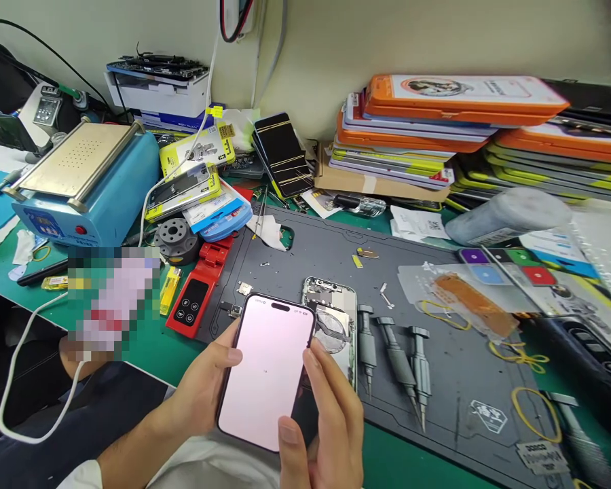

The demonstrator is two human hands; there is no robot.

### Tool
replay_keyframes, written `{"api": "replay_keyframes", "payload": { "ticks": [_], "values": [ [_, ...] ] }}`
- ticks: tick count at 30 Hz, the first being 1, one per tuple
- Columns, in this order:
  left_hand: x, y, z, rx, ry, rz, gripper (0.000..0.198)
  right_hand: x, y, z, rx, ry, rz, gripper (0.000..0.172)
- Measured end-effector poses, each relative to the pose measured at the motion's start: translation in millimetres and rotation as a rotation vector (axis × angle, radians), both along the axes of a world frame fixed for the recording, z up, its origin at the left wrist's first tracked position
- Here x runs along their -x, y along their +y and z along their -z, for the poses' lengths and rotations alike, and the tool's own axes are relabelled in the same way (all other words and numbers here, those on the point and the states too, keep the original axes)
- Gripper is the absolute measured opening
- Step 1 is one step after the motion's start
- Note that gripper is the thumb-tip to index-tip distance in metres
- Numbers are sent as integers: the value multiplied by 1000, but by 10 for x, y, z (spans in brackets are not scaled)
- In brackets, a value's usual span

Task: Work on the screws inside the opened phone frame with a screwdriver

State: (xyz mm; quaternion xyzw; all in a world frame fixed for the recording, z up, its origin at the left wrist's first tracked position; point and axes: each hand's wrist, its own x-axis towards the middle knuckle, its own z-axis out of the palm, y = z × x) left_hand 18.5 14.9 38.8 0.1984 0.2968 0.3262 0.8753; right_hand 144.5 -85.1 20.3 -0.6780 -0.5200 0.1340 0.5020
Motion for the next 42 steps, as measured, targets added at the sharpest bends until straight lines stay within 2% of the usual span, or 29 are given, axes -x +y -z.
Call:
{"api": "replay_keyframes", "payload": {
  "ticks": [9,19,24,28,34,39,42],
  "values": [
    [-20,7,6,-30,-77,-21,40,-12,-37,20,11,8,-7,56],
    [-6,-9,49,-12,-68,-16,45,-22,-33,42,-13,8,-17,55],
    [-2,-17,62,-29,-69,-20,54,-8,-21,56,-32,14,1,51],
    [4,-18,54,-13,-69,-25,51,33,-8,28,-38,61,8,48],
    [-16,-7,41,2,-65,-35,50,97,14,-25,-89,180,24,30],
    [-26,3,12,8,-56,-51,50,86,10,-48,-50,115,30,27],
    [-31,10,-12,2,-58,-57,41,75,-3,-48,-46,88,29,27]
  ]
}}
